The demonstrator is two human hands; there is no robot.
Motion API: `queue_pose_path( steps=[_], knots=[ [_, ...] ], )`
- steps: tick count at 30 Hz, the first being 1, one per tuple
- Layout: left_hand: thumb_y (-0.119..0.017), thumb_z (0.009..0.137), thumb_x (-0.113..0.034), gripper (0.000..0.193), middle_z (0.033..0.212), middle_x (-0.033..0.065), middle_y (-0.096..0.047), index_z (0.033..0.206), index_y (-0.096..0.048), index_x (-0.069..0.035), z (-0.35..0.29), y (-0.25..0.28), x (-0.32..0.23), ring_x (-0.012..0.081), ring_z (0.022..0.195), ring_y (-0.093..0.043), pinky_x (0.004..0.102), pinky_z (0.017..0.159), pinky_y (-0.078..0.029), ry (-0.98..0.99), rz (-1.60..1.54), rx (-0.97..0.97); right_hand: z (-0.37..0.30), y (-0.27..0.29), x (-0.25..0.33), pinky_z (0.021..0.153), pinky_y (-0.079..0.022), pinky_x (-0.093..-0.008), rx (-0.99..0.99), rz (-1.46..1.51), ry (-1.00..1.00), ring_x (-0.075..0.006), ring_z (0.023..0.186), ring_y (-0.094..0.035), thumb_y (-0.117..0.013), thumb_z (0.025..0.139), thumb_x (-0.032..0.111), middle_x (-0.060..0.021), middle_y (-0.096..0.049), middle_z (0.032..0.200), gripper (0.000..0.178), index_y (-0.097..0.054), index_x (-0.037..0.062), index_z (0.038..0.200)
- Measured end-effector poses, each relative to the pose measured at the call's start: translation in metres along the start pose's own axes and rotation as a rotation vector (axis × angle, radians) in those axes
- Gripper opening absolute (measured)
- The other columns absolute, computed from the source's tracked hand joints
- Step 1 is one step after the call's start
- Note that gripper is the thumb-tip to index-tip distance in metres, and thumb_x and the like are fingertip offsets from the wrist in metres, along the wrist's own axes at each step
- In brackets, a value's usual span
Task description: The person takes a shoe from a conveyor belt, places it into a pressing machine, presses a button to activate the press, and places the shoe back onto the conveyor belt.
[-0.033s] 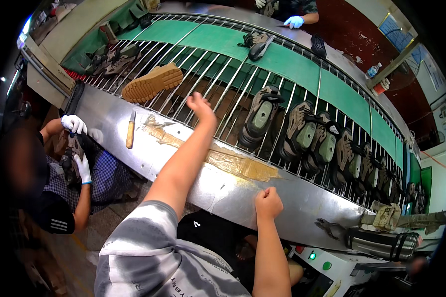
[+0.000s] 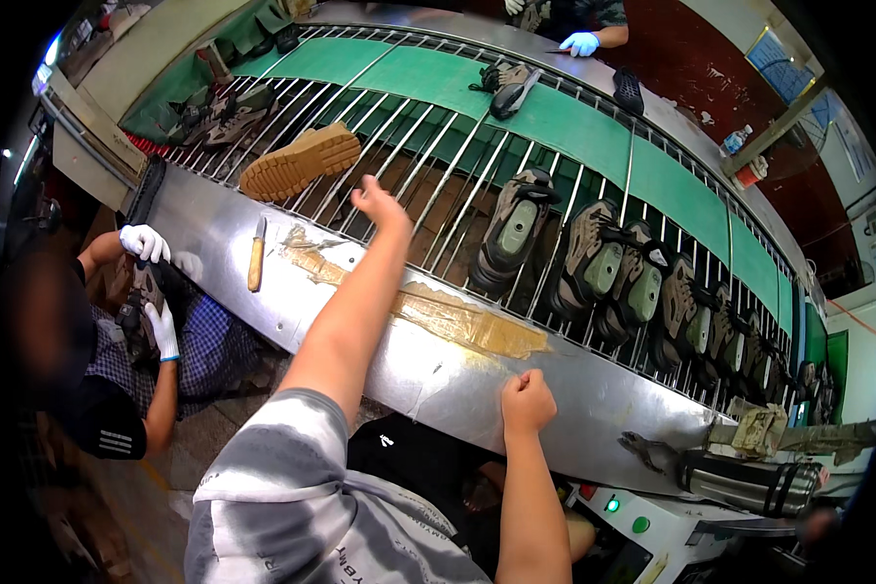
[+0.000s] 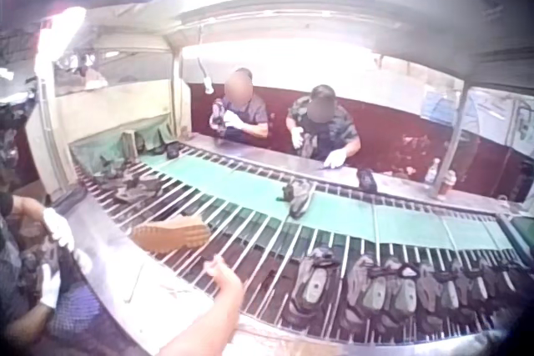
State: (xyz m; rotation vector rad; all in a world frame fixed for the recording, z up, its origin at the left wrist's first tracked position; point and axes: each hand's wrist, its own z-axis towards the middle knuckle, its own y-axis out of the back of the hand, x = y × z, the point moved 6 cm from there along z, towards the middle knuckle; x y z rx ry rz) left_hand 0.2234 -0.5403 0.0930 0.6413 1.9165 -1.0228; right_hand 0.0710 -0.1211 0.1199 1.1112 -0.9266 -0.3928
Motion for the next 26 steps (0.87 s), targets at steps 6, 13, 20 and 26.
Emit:
queue_pose_path(
  steps=[6,13,20,26],
  knots=[
    [-0.069,0.076,-0.042,0.097,0.137,0.03,-0.037,0.145,-0.013,-0.002,0.082,0.004,-0.063,0.0416,0.118,-0.049,0.0468,0.101,-0.042,0.218,0.094,-0.469,0.006,-0.004,0.003,0.053,-0.045,-0.0442,-0.014,-0.053,0.01,-0.0315,0.059,-0.059,-0.059,0.073,0.016,-0.0064,-0.059,0.062,0.007,-0.053,0.0126,0.073],
    [-0.079,0.066,-0.036,0.11,0.138,0.0292,-0.033,0.141,-0.006,-0.001,0.169,-0.011,-0.053,0.0384,0.113,-0.053,0.0439,0.094,-0.05,0.276,0.08,-0.417,0.006,-0.001,0.006,0.051,-0.044,-0.0446,-0.006,-0.04,0.026,-0.032,0.057,-0.057,-0.058,0.073,0.015,-0.0072,-0.057,0.06,0.006,-0.052,0.0128,0.072],
    [-0.065,0.08,-0.041,0.095,0.141,0.022,-0.036,0.146,-0.005,-0.008,0.207,-0.019,-0.021,0.0356,0.118,-0.053,0.05,0.097,-0.047,0.27,0.21,-0.135,0.006,0.003,0.008,0.05,-0.044,-0.0448,-0.011,-0.049,0.0,-0.032,0.057,-0.057,-0.058,0.072,0.015,-0.0079,-0.056,0.06,0.009,-0.05,0.0124,0.07],
    [-0.047,0.091,-0.052,0.067,0.139,0.0125,-0.047,0.145,-0.032,-0.016,0.164,-0.03,-0.049,0.0313,0.127,-0.046,0.0542,0.102,-0.038,0.514,0.175,0.368,0.004,-0.005,0.002,0.052,-0.045,-0.0466,-0.033,-0.017,0.014,-0.0323,0.057,-0.057,-0.06,0.072,0.016,-0.0081,-0.057,0.059,0.009,-0.051,0.0129,0.072]
  ],
)
